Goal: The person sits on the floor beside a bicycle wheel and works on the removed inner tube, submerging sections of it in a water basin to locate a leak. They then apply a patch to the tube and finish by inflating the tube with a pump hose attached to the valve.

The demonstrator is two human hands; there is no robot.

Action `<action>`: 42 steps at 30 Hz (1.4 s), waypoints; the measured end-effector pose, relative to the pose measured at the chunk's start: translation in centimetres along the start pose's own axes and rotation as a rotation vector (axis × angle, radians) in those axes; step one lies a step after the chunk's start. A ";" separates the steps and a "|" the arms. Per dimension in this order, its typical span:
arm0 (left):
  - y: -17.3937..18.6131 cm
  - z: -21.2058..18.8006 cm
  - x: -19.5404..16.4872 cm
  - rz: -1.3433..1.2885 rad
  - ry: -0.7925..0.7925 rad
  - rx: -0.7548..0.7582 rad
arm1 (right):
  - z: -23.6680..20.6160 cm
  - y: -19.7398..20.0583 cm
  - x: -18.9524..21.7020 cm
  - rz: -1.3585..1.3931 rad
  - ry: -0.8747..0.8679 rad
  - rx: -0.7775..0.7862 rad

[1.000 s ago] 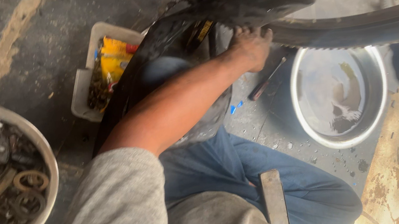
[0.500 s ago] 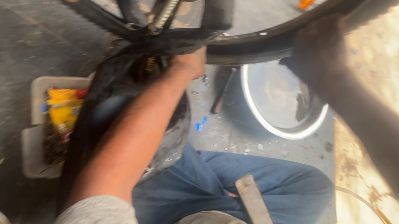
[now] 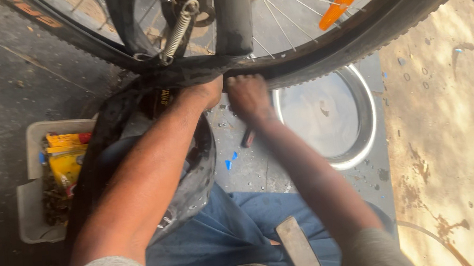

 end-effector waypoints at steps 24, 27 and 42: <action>-0.5 -0.2 -0.5 0.000 -0.069 0.028 | -1.2 -1.2 -2.3 -0.106 -0.036 -0.020; 0.2 -0.5 0.4 -0.018 -0.024 -0.041 | 0.1 -1.1 -1.0 -0.001 0.078 -0.101; -0.6 0.6 -1.7 0.105 -0.138 -0.024 | -9.7 17.6 -15.3 -0.260 -0.054 -0.452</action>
Point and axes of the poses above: each hand's wrist, its own z-axis towards the middle knuckle, its own y-axis out of the back of the hand, x = y × z, the point moved 6 cm from there along z, towards the middle knuckle, and after that the axes turned 8 degrees about z, right-handed, at the moved point
